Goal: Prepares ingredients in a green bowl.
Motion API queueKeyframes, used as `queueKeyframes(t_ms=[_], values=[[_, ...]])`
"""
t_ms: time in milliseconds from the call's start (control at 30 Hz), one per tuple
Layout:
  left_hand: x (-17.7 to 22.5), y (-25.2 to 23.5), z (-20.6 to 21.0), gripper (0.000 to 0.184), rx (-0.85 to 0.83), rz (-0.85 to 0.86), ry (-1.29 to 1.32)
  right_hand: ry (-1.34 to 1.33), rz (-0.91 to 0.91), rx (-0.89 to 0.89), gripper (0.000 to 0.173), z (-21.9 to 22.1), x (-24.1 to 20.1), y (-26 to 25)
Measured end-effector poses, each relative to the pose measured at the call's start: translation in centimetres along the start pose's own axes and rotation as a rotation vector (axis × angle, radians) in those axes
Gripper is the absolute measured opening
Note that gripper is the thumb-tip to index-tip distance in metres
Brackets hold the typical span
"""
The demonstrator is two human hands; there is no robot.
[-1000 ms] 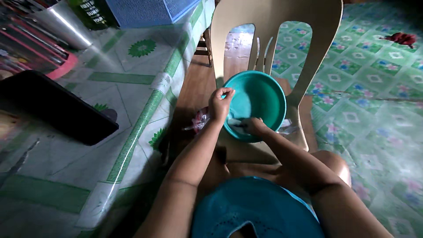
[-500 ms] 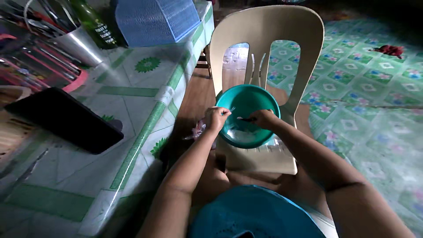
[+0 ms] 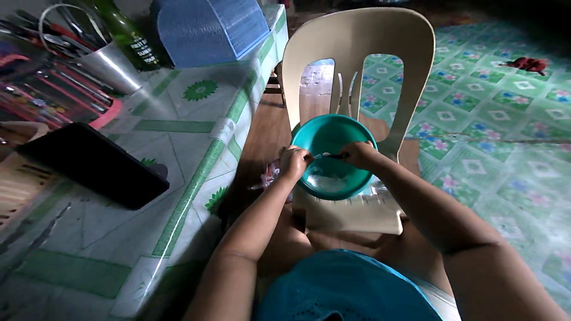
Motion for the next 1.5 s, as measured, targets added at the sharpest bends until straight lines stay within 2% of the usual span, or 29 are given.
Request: queueKeyframes(t_ms=[333, 600, 767, 900, 1000, 1100, 1200, 1267, 1333, 1367, 1400, 1433, 1500], values=[[1.2, 0.1, -0.4, 0.008, 0.047, 0.05, -0.012, 0.017, 0.001, 0.016, 0.016, 0.7, 0.1, 0.1], [1.6, 0.2, 0.1, 0.016, -0.001, 0.135, -0.05, 0.072, -0.072, 0.059, 0.018, -0.1, -0.9, 0.3], [2.4, 0.4, 0.2, 0.022, -0.042, 0.036, -0.04, -0.011, -0.152, 0.138, 0.022, -1.4, -2.0, 0.3], [3.3, 0.9, 0.8, 0.026, -0.048, -0.064, 0.118, -0.232, -0.239, 0.359, 0.024, -1.9, -3.8, 0.8], [4.3, 1.2, 1.1, 0.023, 0.018, -0.126, 0.245, -0.35, -0.189, 0.394, 0.025, -1.9, -5.5, 1.1], [4.8, 1.1, 0.8, 0.021, 0.067, -0.166, 0.277, -0.42, -0.112, 0.413, 0.04, -1.2, -6.1, 0.8], [5.1, 0.8, 0.3, 0.023, 0.081, -0.168, 0.346, -0.43, -0.1, 0.407, 0.033, -1.7, -6.7, 0.9], [4.9, 0.6, -0.2, 0.036, 0.016, -0.149, 0.467, -0.41, -0.146, 0.425, 0.03, -3.5, -6.8, 1.2], [4.9, 0.5, -1.1, 0.056, -0.189, -0.204, 0.53, -0.39, -0.236, 0.438, 0.03, -5.5, -6.2, 1.2], [4.7, 0.5, -1.3, 0.056, -0.267, -0.204, 0.538, -0.386, -0.273, 0.419, 0.03, -6.7, -6.2, 1.5], [4.4, 0.6, -1.3, 0.048, -0.303, -0.17, 0.532, -0.379, -0.287, 0.38, 0.03, -8.0, -6.6, 2.0], [4.2, 0.8, -1.2, 0.04, -0.308, -0.119, 0.52, -0.374, -0.28, 0.335, 0.031, -9.3, -7.1, 2.6], [4.2, 1.0, -1.0, 0.035, -0.277, -0.074, 0.502, -0.36, -0.322, 0.33, 0.03, -10.5, -7.4, 3.1]])
Point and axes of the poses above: each hand's wrist, its own y-axis away from the middle knuckle, its own z-axis out of the palm, x = y × z, the point moved 2 cm from there along -y, towards the middle knuckle, and after that the axes turned 4 degrees about -z, right-handed, at the moved point
